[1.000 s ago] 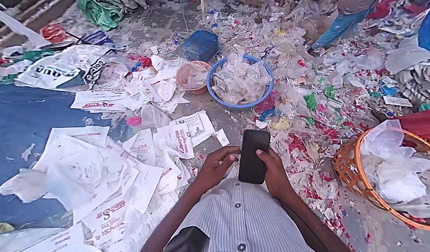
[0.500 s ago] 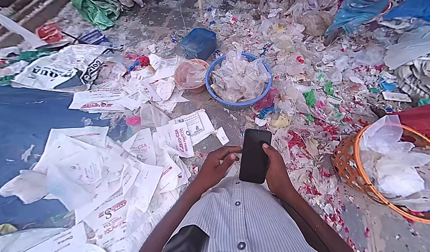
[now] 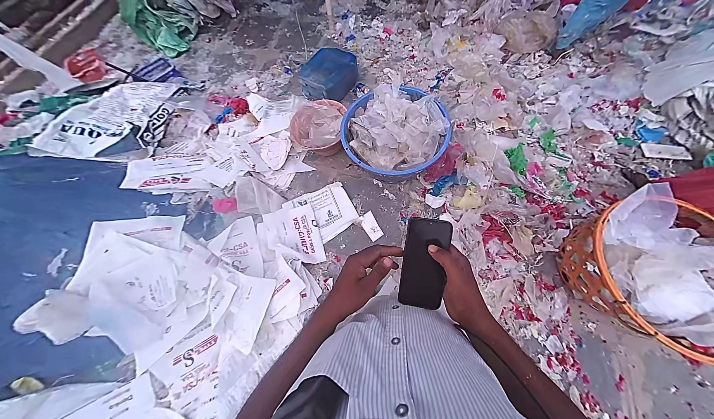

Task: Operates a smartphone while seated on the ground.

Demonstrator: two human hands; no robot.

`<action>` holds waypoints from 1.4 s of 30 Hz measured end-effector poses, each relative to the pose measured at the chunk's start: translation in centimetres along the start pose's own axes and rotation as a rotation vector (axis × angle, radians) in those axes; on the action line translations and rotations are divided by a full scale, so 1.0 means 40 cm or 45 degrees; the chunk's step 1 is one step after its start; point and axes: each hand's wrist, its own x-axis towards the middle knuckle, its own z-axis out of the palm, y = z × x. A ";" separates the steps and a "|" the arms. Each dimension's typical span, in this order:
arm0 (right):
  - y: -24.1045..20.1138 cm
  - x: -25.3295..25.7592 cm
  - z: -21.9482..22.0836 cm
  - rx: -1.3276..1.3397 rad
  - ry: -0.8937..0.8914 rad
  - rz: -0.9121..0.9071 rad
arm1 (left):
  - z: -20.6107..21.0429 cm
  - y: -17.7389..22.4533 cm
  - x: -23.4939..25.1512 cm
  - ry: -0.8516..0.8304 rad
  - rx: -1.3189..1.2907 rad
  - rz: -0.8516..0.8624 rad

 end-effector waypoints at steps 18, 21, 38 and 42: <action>-0.001 0.002 -0.007 0.026 -0.016 0.006 | 0.010 0.002 0.005 -0.020 0.040 -0.030; 0.003 0.002 -0.009 0.031 -0.013 0.012 | 0.010 0.006 0.006 -0.029 0.035 -0.047; -0.002 0.001 -0.016 -0.001 -0.004 -0.004 | 0.016 -0.004 0.008 -0.089 0.051 -0.083; -0.006 0.000 -0.016 0.009 -0.004 -0.022 | 0.015 0.000 0.012 -0.098 0.050 -0.098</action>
